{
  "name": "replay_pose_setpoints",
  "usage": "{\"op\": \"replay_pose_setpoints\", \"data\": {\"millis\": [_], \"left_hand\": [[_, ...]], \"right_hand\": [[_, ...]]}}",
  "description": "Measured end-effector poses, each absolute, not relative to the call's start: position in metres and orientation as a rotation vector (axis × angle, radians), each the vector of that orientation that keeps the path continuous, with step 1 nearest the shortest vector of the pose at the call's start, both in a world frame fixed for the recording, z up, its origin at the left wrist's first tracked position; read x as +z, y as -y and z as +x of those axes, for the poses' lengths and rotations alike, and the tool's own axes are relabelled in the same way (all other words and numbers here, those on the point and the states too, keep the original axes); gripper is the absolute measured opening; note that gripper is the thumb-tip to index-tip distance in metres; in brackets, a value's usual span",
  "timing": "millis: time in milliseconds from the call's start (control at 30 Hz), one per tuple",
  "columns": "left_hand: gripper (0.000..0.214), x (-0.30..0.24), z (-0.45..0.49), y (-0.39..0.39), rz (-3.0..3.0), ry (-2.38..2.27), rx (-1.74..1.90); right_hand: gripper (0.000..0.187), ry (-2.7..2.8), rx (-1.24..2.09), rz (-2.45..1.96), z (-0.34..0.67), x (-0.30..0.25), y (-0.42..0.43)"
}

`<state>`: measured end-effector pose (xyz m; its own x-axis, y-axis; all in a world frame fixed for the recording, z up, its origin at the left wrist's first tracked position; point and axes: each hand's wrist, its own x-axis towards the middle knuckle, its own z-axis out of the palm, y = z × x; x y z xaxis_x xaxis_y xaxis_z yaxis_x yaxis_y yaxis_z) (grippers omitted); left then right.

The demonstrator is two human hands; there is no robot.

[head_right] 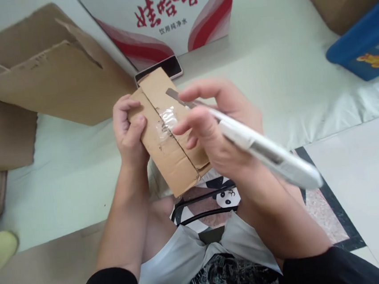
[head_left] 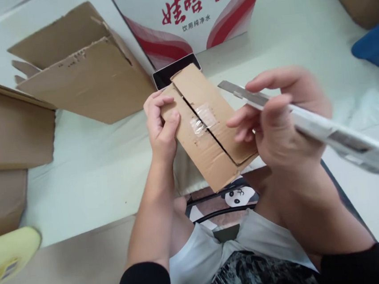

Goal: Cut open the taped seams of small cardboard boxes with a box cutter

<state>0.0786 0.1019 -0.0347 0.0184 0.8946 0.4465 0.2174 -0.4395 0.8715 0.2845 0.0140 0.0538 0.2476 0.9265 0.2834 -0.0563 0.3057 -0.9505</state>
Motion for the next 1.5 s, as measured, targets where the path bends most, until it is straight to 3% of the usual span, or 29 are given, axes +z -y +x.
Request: {"op": "replay_pose_setpoints", "data": {"millis": [100,267,467,800,967,1233,1433,1500], "left_hand": [[0.052,-0.031,0.076,-0.097,1.735,-1.157,1.462],[0.048,-0.027,0.082,-0.089,1.739,-1.167,1.503],[0.029,-0.023,0.090,-0.090,1.494,-1.215,1.477],[0.015,-0.027,0.091,-0.089,1.562,-1.192,1.515],[0.019,-0.033,0.091,-0.089,1.650,-1.176,1.554],[0.014,-0.037,0.089,-0.090,1.689,-1.188,1.529],[0.037,-0.041,0.086,-0.094,1.642,-1.061,1.565],[0.044,-0.042,0.082,-0.095,1.660,-1.025,1.550]], "right_hand": [[0.026,1.409,0.809,-1.206,0.282,0.058,-0.007],[0.045,1.421,0.725,-1.186,0.283,0.050,-0.012],[0.008,1.552,0.633,-1.368,0.281,0.059,-0.012],[0.009,1.815,0.290,-1.544,0.274,0.053,-0.014],[0.007,1.876,0.255,-1.541,0.270,0.057,-0.013],[0.017,1.686,0.492,-1.486,0.267,0.067,0.001],[0.011,1.330,0.198,-1.315,0.261,0.049,-0.005],[0.021,1.246,0.245,-1.204,0.258,0.048,-0.005]]}}
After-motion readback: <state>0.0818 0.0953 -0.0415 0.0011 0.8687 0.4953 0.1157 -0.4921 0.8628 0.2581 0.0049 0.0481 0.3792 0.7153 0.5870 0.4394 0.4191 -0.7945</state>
